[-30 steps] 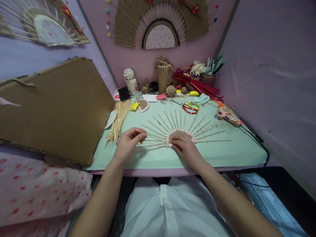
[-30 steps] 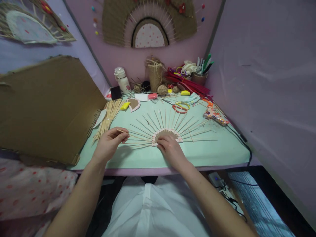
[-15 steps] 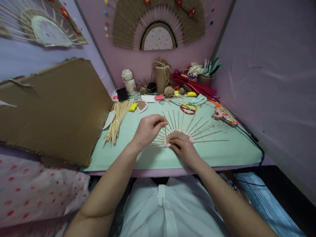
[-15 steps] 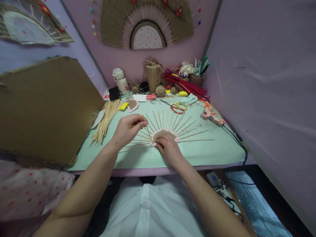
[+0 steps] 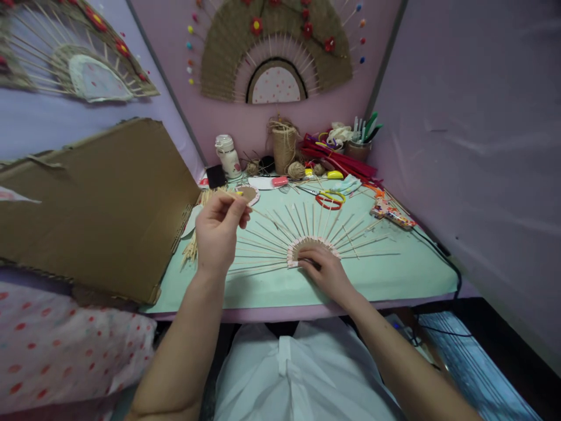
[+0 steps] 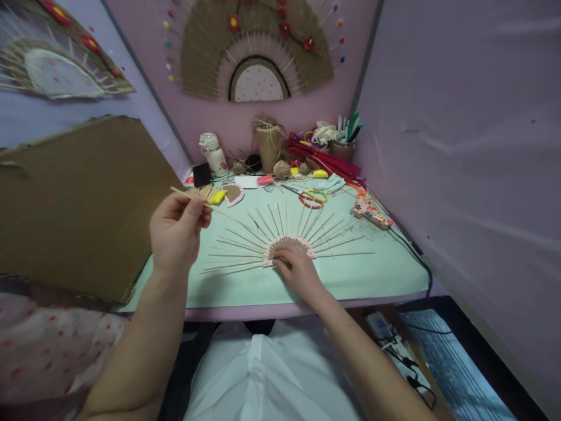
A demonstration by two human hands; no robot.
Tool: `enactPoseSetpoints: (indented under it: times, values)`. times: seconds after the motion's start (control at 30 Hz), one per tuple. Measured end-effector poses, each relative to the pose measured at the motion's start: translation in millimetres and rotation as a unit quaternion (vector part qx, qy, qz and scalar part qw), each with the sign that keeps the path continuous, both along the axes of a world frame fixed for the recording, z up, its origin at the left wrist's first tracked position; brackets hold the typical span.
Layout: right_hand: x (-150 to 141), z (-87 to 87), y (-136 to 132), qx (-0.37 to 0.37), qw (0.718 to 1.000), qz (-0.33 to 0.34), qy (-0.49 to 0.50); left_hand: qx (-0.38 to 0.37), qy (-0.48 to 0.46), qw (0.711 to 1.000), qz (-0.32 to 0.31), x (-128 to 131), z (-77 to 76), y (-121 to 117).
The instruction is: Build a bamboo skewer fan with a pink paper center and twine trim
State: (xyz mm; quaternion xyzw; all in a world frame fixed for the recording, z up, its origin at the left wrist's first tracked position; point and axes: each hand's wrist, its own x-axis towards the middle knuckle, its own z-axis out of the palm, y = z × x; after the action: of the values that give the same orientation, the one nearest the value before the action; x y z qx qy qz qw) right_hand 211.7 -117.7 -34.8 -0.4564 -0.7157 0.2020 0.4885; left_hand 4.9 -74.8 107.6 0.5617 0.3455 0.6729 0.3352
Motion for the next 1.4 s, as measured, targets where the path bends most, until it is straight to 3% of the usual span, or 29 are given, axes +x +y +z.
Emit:
enactPoseSetpoints:
  times: [0.13, 0.2, 0.3, 0.4, 0.7, 0.8, 0.9, 0.97, 1.2, 1.4]
  values:
    - [5.2, 4.0, -7.6, -0.041, 0.981, -0.079, 0.172, -0.112, -0.001, 0.993, -0.025, 6.7, -40.6, -25.8]
    - [7.3, 11.4, -15.6, -0.086, 0.970, -0.086, 0.209, -0.180, 0.029, 0.981, -0.061, 15.7, -59.1, -40.3]
    - [8.3, 27.4, -31.0, -0.184, 0.964, -0.006, 0.191, -0.237, 0.087, 0.961, -0.115, 33.3, -77.9, -56.8]
    - [8.8, 41.1, -44.8, -0.250, 0.952, 0.074, 0.163, -0.244, 0.130, 0.948, -0.158, 50.7, -85.4, -64.6]
    - [28.4, 45.0, -54.8, -0.303, 0.941, 0.027, 0.150, -0.217, 0.230, 0.940, -0.125, 76.4, -88.6, -73.7]
    - [38.9, 44.8, -49.0, -0.299, 0.940, -0.013, 0.163, -0.103, 0.344, 0.930, -0.082, 80.4, -99.3, -79.1]
    - [47.8, 45.5, -39.1, -0.295, 0.942, -0.056, 0.149, 0.042, 0.439, 0.895, -0.066, 84.6, -113.1, -83.0]
    - [51.7, 45.3, -31.3, -0.286, 0.947, -0.066, 0.135, 0.088, 0.478, 0.872, -0.054, 85.0, -119.8, -83.5]
    - [49.2, 39.5, -6.4, -0.285, 0.957, -0.028, 0.042, 0.118, 0.548, 0.828, 0.032, 65.4, -125.4, -73.7]
    - [39.5, 42.5, 3.5, -0.269, 0.963, -0.030, 0.001, 0.080, 0.593, 0.799, 0.050, 61.4, -126.4, -66.4]
